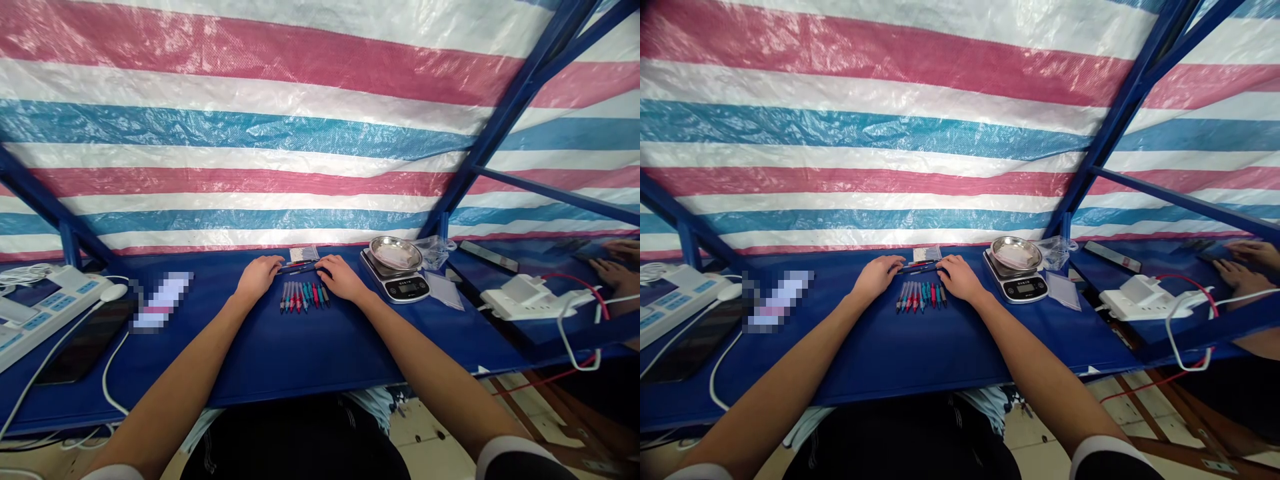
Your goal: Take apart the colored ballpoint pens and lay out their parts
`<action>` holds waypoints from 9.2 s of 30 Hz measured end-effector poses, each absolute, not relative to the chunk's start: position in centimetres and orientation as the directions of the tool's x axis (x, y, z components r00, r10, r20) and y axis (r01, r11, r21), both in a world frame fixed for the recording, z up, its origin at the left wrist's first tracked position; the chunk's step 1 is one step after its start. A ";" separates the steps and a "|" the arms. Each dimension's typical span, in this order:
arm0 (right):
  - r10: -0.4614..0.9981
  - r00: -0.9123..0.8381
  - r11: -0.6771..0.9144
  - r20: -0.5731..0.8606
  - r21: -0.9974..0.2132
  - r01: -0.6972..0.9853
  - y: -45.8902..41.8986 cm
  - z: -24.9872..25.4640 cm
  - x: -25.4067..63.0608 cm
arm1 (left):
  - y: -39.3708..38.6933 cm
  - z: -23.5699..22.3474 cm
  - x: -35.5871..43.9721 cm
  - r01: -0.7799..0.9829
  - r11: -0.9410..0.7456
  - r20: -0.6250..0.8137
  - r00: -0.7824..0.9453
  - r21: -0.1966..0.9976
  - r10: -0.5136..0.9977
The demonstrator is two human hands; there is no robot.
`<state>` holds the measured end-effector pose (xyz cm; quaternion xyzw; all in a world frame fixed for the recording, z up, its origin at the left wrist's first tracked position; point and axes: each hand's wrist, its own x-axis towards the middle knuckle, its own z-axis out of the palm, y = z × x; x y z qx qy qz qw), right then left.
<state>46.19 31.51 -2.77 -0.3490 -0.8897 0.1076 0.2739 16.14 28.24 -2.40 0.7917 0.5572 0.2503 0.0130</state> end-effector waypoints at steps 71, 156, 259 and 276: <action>0.873 -0.426 0.307 0.237 -0.946 0.104 29.6 -0.1 45.6 | 22.3 -0.3 17.8 0.616 -0.578 0.287 0.511 0.535 0.810; 0.849 -0.508 0.183 0.147 -0.983 0.020 27.9 1.3 45.9 | 21.9 -0.6 19.3 0.449 -0.382 0.294 0.255 0.808 0.921; 0.895 -0.361 0.356 0.261 -0.907 0.226 29.1 -1.1 45.0 | 24.4 0.2 10.5 0.758 0.096 0.270 -0.344 0.646 0.900; 0.647 -0.654 0.756 0.392 -0.440 0.484 31.9 -2.3 46.0 | 23.7 0.4 11.8 0.816 -0.281 0.301 0.139 0.505 0.943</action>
